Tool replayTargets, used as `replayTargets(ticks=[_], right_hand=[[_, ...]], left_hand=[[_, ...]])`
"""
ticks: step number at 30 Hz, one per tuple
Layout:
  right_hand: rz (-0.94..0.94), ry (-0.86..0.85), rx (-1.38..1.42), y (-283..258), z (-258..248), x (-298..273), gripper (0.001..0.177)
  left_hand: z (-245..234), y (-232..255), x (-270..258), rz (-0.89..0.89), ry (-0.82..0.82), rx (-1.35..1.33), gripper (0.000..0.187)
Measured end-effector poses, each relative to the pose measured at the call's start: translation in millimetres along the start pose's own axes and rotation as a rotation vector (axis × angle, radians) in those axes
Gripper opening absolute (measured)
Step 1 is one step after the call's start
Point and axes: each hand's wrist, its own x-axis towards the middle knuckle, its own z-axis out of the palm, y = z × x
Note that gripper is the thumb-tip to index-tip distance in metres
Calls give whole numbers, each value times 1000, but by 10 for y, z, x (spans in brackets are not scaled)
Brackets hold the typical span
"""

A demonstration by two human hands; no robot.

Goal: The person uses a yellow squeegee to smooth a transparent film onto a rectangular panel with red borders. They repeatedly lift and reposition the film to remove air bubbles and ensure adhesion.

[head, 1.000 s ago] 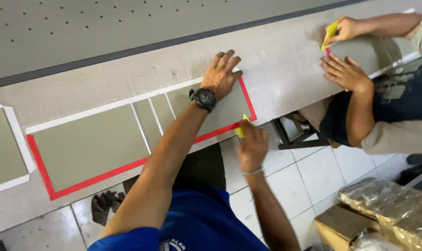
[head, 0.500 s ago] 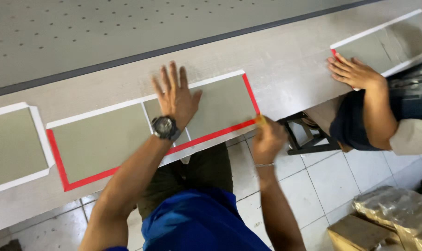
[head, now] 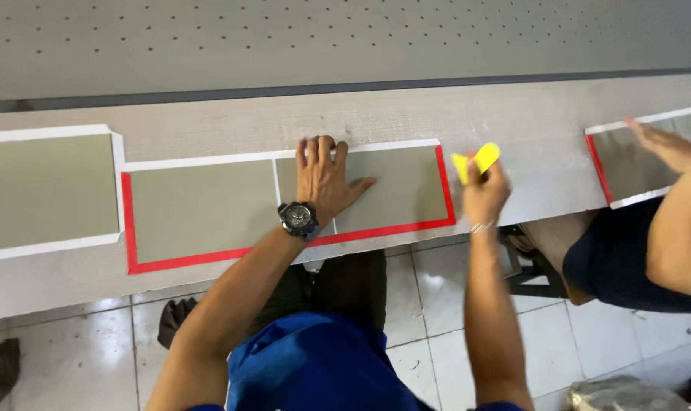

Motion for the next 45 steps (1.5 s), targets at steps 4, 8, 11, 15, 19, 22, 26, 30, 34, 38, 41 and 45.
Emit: replayTargets(ticks=[4,8,11,15,19,22,26,30,34,38,41,45], right_hand=[[161,-170,87,298,57,754,17],[4,-514,25,-32,207,988,27],[-23,-614,4,-267,229,1010,29],[-52,-634,-24,-402,245,995,30],[2,-701,99,-547,249,953,24],[5,-714,141,-561,303,896,23],[-42,-661,128,-329,404,879,25],[-130,-562,16,-153,515,1058,35],[-148,-722,63,-1037,564,858,28],[-203,-794,-12,-1380,466,552,21],[-416,-616,-296,-1213,488,50,20],[-577,-377,-510,-765,558,-313,39]], left_hand=[[39,-72,8,42,41,-56,91],[-12,-107,-23,41,-25,-18,93],[-116,-114,-52,42,-42,-13,90],[-222,-155,-96,23,-96,-17,82],[-338,-188,-122,-5,-135,-39,79],[-322,-245,-176,7,-71,-31,75],[-318,-293,-209,26,-57,-6,72],[-244,-395,-217,78,-53,-26,62],[-218,-492,-262,137,2,-18,59],[-232,-526,-350,135,24,30,55],[-235,-535,-388,134,60,52,55],[-302,-515,-424,155,71,31,55]])
